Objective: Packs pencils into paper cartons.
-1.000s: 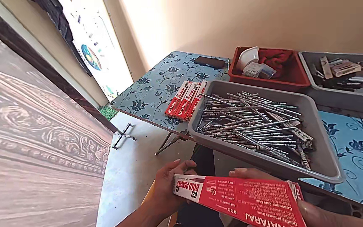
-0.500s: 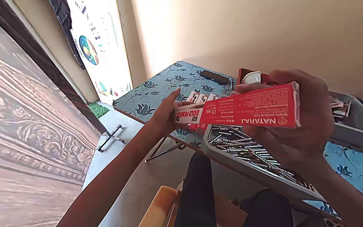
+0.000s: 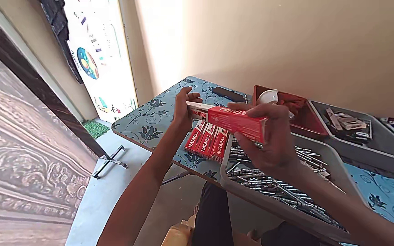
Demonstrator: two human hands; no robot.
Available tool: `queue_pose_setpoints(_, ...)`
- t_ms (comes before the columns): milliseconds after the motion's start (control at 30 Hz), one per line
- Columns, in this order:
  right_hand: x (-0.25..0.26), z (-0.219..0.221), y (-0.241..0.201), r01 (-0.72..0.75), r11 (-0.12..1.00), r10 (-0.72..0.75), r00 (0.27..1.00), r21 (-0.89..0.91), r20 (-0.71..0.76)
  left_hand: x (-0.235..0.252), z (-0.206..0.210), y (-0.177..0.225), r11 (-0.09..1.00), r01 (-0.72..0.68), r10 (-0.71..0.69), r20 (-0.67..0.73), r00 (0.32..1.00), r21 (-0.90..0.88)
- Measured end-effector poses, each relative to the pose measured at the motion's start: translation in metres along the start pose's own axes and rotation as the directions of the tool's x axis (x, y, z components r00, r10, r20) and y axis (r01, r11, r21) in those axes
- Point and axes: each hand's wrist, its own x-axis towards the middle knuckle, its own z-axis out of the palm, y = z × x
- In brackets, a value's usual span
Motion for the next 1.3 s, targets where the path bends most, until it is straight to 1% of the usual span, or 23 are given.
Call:
queue_pose_setpoints(67, 0.001, 0.006, 0.002, -0.017, 1.000, 0.017, 1.000, -0.020, 0.015, 0.012, 0.004, -0.006, 0.998, 0.020, -0.025, 0.082, 0.996, 0.052)
queue_pose_setpoints(133, 0.005, 0.010, 0.005, -0.009, 0.999, 0.010, 1.000, -0.039, 0.025, 0.024, 0.009, -0.008, 0.994, 0.068, -0.081, 0.172, 0.982, 0.083)
queue_pose_setpoints(200, 0.009, 0.011, 0.011, 0.012, 0.998, -0.010, 0.999, -0.058, 0.043, 0.037, 0.014, -0.007, 0.993, 0.101, -0.114, 0.241, 0.964, 0.068)
queue_pose_setpoints(233, 0.011, 0.012, 0.014, 0.018, 0.998, -0.014, 0.999, -0.067, 0.050, 0.042, 0.017, -0.006, 0.993, 0.110, -0.114, 0.250, 0.962, 0.029)
queue_pose_setpoints(333, 0.013, 0.017, 0.023, 0.014, 0.995, -0.007, 0.998, -0.102, 0.069, 0.055, 0.028, -0.007, 0.969, 0.160, -0.136, 0.135, 0.981, -0.189)
queue_pose_setpoints(400, 0.011, 0.021, 0.028, 0.016, 0.990, -0.003, 0.995, -0.140, 0.097, 0.060, 0.033, -0.011, 0.944, 0.157, -0.143, 0.067, 0.987, -0.290)
queue_pose_setpoints(533, 0.008, 0.022, 0.033, 0.039, 0.980, -0.003, 0.983, -0.196, 0.184, 0.064, 0.041, -0.021, 0.890, 0.155, -0.176, -0.011, 0.984, -0.428)
queue_pose_setpoints(600, 0.010, 0.024, 0.034, 0.048, 0.973, -0.001, 0.979, -0.226, 0.204, 0.064, 0.041, -0.027, 0.882, 0.161, -0.195, -0.031, 0.980, -0.443)
queue_pose_setpoints(700, 0.012, 0.027, 0.034, 0.043, 0.963, 0.016, 0.976, -0.265, 0.217, 0.066, 0.038, -0.032, 0.905, 0.199, -0.217, -0.007, 0.976, -0.375)
queue_pose_setpoints(767, 0.014, 0.028, 0.034, 0.039, 0.958, 0.029, 0.973, -0.285, 0.230, 0.067, 0.034, -0.032, 0.932, 0.230, -0.223, 0.058, 0.973, -0.281)
queue_pose_setpoints(867, 0.018, 0.028, 0.033, 0.042, 0.950, 0.041, 0.965, -0.309, 0.257, 0.068, 0.026, -0.031, 0.967, 0.213, -0.193, 0.143, 0.971, -0.142)
queue_pose_setpoints(967, 0.024, 0.024, 0.032, 0.011, 0.952, 0.080, 0.955, -0.306, 0.284, 0.074, 0.023, -0.034, 0.973, 0.202, -0.189, 0.118, 0.975, -0.113)
queue_pose_setpoints(1133, 0.028, 0.020, 0.035, -0.054, 0.952, 0.147, 0.944, -0.301, 0.297, 0.078, 0.018, -0.039, 0.976, 0.213, -0.214, 0.011, 0.977, 0.047)
queue_pose_setpoints(1233, 0.027, 0.023, 0.034, -0.037, 0.944, 0.153, 0.929, -0.327, 0.337, 0.084, 0.012, -0.043, 0.971, 0.147, -0.152, 0.014, 0.988, 0.189)
queue_pose_setpoints(1300, 0.027, 0.027, 0.035, 0.016, 0.949, 0.108, 0.924, -0.316, 0.368, 0.089, 0.008, -0.045, 0.963, 0.076, -0.085, 0.023, 0.996, 0.258)
